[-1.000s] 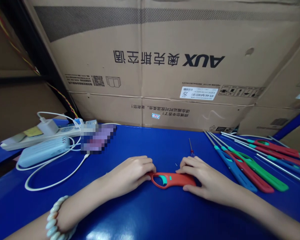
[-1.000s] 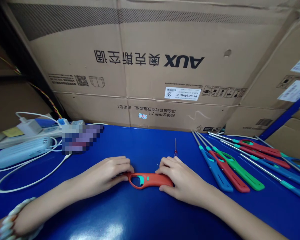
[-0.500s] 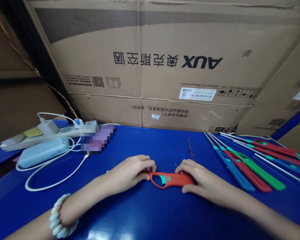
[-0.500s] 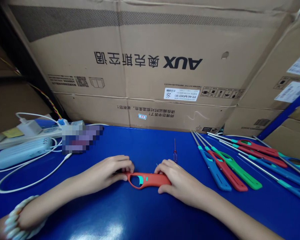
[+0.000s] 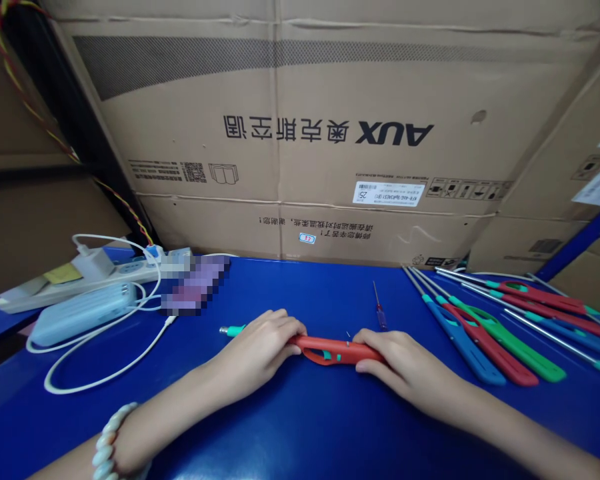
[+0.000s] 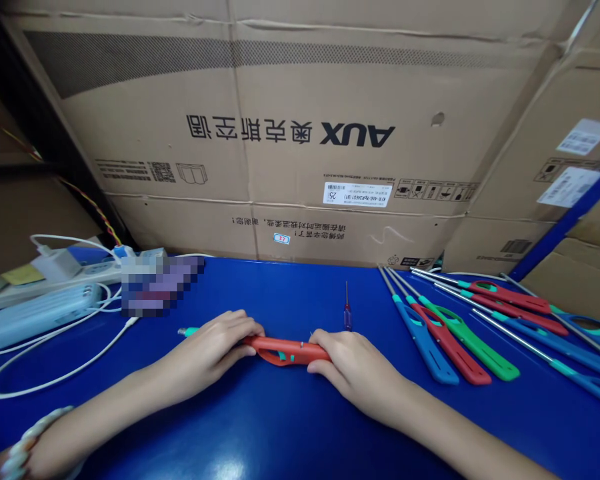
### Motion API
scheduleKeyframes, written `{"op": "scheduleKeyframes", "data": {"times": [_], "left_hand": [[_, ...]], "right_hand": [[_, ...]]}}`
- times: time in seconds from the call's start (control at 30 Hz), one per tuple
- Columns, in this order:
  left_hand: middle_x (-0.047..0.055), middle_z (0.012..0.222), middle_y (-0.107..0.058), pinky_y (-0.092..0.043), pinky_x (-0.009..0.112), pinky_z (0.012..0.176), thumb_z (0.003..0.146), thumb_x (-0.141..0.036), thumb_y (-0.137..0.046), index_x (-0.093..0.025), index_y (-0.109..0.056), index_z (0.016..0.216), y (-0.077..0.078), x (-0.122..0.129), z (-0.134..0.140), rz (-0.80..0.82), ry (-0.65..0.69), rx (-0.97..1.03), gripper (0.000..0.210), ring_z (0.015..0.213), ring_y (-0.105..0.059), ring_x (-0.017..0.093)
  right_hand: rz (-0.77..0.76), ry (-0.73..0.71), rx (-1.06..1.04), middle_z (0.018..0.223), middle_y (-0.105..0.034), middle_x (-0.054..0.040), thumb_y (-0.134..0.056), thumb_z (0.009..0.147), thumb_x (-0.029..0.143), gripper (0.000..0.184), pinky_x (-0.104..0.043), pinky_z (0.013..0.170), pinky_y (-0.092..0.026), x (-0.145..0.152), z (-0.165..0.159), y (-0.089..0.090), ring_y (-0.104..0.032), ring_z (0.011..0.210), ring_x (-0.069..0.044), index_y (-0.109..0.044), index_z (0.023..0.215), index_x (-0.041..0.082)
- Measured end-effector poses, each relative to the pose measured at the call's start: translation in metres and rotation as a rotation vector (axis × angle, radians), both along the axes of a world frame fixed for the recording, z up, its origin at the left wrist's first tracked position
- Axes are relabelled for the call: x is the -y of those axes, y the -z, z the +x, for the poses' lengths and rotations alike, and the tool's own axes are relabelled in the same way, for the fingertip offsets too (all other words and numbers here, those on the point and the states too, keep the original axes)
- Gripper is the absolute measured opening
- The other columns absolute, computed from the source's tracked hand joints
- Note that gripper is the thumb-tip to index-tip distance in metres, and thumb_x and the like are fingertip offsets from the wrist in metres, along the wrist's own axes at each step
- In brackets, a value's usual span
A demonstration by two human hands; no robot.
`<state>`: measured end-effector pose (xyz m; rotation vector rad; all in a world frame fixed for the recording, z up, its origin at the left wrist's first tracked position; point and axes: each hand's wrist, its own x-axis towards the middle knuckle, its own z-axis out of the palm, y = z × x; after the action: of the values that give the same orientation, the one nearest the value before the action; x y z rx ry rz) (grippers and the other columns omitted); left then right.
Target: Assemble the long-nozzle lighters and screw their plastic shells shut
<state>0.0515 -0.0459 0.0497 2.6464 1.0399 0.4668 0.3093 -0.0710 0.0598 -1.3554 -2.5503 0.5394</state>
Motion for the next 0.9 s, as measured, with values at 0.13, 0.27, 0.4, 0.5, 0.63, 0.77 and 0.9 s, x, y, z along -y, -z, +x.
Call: {"op": "scheduleKeyframes", "data": {"times": [0.13, 0.27, 0.4, 0.5, 0.63, 0.77, 0.9], "left_hand": [[0.003, 0.092, -0.062, -0.039, 0.039, 0.088, 0.092, -0.020, -0.054, -0.018, -0.056, 0.101, -0.002, 0.002, 0.001, -0.001, 0.018, -0.020, 0.009, 0.088, -0.055, 0.021], [0.003, 0.086, -0.060, -0.039, 0.036, 0.077, 0.094, -0.019, -0.050, -0.017, -0.056, 0.090, -0.004, 0.004, 0.004, 0.086, -0.030, -0.066, 0.007, 0.082, -0.052, 0.022], [0.005, 0.084, -0.058, -0.036, 0.036, 0.071, 0.093, -0.014, -0.048, -0.014, -0.054, 0.086, 0.000, 0.007, 0.011, 0.238, -0.054, -0.139, 0.009, 0.076, -0.048, 0.022], [0.006, 0.084, -0.057, -0.035, 0.037, 0.071, 0.092, -0.012, -0.047, -0.014, -0.054, 0.085, 0.006, 0.011, 0.015, 0.358, -0.047, -0.174, 0.010, 0.075, -0.047, 0.022], [0.007, 0.085, -0.057, -0.035, 0.040, 0.075, 0.093, -0.011, -0.044, -0.013, -0.054, 0.088, 0.012, 0.016, 0.019, 0.483, -0.012, -0.177, 0.012, 0.077, -0.047, 0.023], [0.007, 0.084, -0.056, -0.035, 0.040, 0.076, 0.095, -0.012, -0.041, -0.013, -0.054, 0.088, 0.012, 0.019, 0.021, 0.547, -0.009, -0.136, 0.014, 0.077, -0.047, 0.023], [0.007, 0.084, -0.056, -0.035, 0.041, 0.079, 0.097, -0.012, -0.036, -0.013, -0.054, 0.087, 0.013, 0.021, 0.022, 0.597, 0.006, -0.120, 0.020, 0.078, -0.047, 0.023]], "right_hand": [[0.081, 0.019, 0.043, 0.082, -0.065, -0.0041, -0.046, 0.095, 0.022, 0.008, -0.029, 0.066, -0.041, 0.002, -0.003, -0.001, -0.063, 0.075, -0.022, -0.054, 0.092, 0.019], [0.153, 0.009, 0.086, 0.085, -0.066, -0.0045, -0.047, 0.095, 0.024, 0.009, -0.031, 0.067, -0.041, 0.003, -0.003, 0.001, -0.062, 0.076, -0.023, -0.055, 0.097, 0.019], [0.228, -0.016, 0.121, 0.090, -0.067, -0.0044, -0.049, 0.094, 0.022, 0.009, -0.033, 0.071, -0.042, 0.004, -0.005, 0.004, -0.063, 0.078, -0.023, -0.054, 0.100, 0.019], [0.319, -0.033, 0.176, 0.087, -0.068, -0.0046, -0.058, 0.089, 0.021, 0.010, -0.033, 0.069, -0.041, 0.008, -0.012, 0.009, -0.063, 0.074, -0.023, -0.055, 0.097, 0.018], [0.423, -0.056, 0.243, 0.073, -0.067, -0.0015, -0.066, 0.083, 0.019, 0.013, -0.030, 0.058, -0.037, 0.013, -0.021, 0.014, -0.061, 0.062, -0.021, -0.054, 0.086, 0.018], [0.500, -0.079, 0.238, 0.069, -0.065, -0.0004, -0.065, 0.082, 0.016, 0.014, -0.029, 0.055, -0.034, 0.017, -0.023, 0.013, -0.059, 0.057, -0.019, -0.051, 0.083, 0.018], [0.512, -0.089, 0.211, 0.076, -0.066, -0.0013, -0.063, 0.083, 0.015, 0.014, -0.030, 0.057, -0.036, 0.020, -0.023, 0.013, -0.061, 0.061, -0.020, -0.051, 0.088, 0.019]]}}
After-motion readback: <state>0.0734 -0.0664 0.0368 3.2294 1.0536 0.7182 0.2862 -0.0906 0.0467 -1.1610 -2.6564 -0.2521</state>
